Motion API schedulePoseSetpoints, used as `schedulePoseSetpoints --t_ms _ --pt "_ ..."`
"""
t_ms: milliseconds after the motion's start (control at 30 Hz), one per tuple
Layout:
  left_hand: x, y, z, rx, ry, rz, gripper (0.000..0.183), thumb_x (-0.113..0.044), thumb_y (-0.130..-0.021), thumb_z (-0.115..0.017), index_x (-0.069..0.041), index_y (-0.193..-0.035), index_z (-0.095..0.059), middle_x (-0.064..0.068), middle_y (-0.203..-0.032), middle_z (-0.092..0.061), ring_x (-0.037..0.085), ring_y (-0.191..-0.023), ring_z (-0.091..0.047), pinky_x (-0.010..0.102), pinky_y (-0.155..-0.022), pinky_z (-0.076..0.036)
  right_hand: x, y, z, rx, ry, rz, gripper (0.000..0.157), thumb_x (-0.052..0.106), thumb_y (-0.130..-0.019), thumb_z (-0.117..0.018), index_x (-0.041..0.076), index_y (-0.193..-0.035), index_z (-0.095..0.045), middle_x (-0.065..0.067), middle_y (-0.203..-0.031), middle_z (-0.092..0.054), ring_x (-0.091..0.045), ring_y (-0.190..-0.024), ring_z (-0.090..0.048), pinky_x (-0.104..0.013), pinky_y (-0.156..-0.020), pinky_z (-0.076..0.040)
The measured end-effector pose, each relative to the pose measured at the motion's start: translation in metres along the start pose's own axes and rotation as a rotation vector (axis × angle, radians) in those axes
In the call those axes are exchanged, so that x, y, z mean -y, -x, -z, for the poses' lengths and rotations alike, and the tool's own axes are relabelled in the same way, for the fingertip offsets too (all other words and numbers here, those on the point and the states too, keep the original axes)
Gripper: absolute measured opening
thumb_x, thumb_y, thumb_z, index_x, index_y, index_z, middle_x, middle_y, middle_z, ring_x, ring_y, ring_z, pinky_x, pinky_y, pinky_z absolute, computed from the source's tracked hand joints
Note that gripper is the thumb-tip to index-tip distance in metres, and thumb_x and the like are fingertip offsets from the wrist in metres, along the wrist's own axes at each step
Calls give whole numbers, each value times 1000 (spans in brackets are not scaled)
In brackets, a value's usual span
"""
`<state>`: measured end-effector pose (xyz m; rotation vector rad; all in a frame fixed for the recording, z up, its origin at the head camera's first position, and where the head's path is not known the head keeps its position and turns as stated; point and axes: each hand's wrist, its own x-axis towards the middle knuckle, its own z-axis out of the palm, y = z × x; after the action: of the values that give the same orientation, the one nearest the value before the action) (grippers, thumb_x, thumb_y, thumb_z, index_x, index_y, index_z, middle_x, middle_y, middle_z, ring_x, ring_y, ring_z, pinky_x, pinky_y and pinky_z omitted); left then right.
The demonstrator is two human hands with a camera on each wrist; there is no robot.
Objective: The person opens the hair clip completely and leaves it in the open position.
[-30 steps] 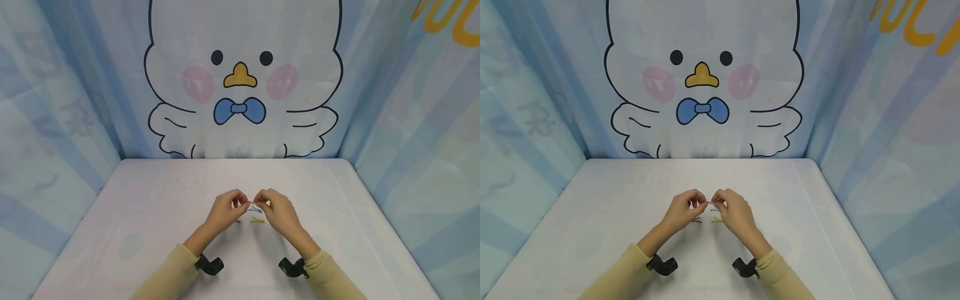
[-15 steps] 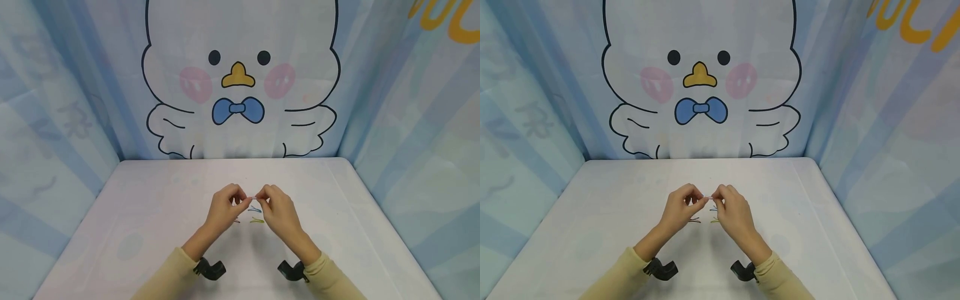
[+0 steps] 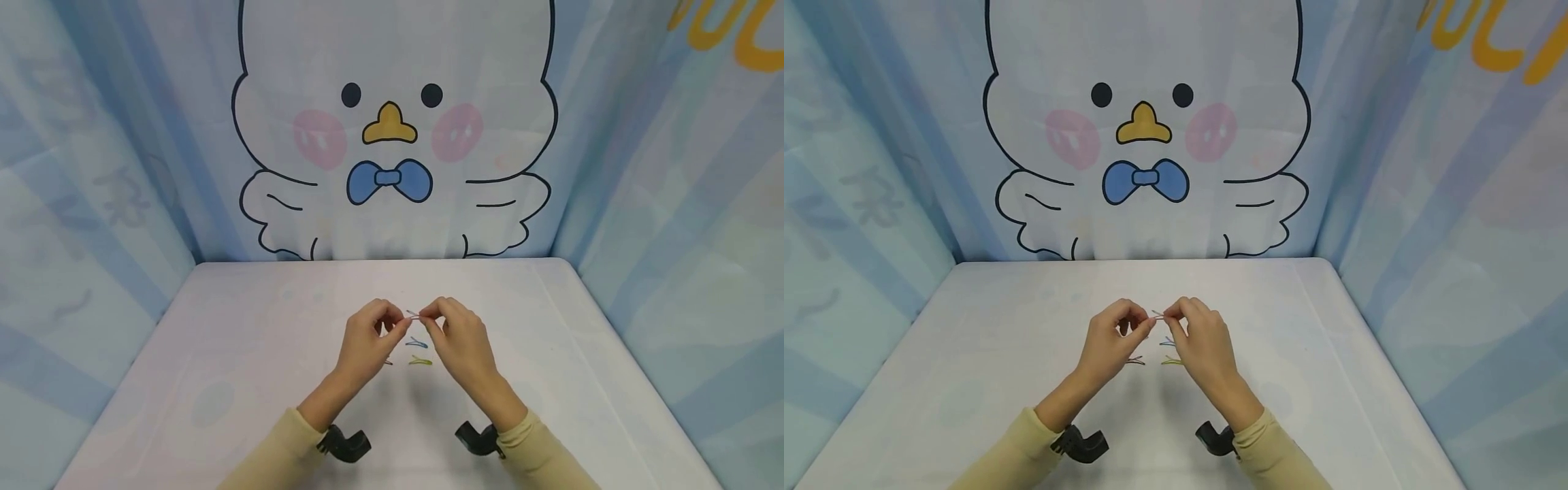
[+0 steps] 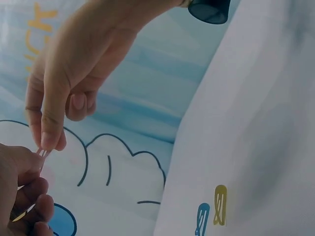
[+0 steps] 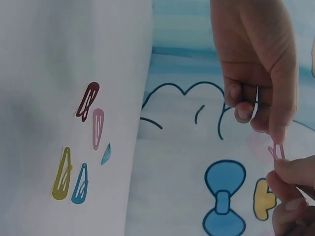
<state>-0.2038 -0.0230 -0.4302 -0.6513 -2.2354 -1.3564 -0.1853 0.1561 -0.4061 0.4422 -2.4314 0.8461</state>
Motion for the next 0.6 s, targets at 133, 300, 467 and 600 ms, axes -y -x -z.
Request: schedulePoseSetpoints --t_ms 133,300,467,600 --pt "3 1 -1 -2 0 1 9 -13 -93 -78 -14 -92 -69 -4 -82 -63 7 -70 -51 22 -60 -43 -4 -1 1 -19 18 -1 11 13 -89 -82 14 -96 -73 1 -90 -75 -8 -60 -42 -26 -59 -39" --pt "6 1 -1 0 -2 3 5 -14 -95 -76 -11 -94 -72 -3 -83 -65 9 -70 -53 23 -61 -43 -7 -1 1 -3 30 -22 10 14 -89 -82 15 -96 -75 1 -89 -76 -9 -61 -44 -29 -64 -39" --pt "8 3 -1 5 0 41 2 -10 -95 -74 -9 -97 -73 -1 -86 -67 11 -71 -54 22 -61 -42 -12 -1 -2 15 39 -33 10 11 -89 -81 13 -98 -76 0 -90 -77 -10 -64 -49 -30 -67 -42" --pt "10 4 -1 0 -5 75 6 -6 -93 -75 -12 -96 -73 -2 -86 -67 15 -72 -57 22 -62 -42 -17 -1 -6 25 38 -40 10 10 -89 -81 13 -97 -77 -1 -90 -78 -12 -68 -56 -32 -70 -47"
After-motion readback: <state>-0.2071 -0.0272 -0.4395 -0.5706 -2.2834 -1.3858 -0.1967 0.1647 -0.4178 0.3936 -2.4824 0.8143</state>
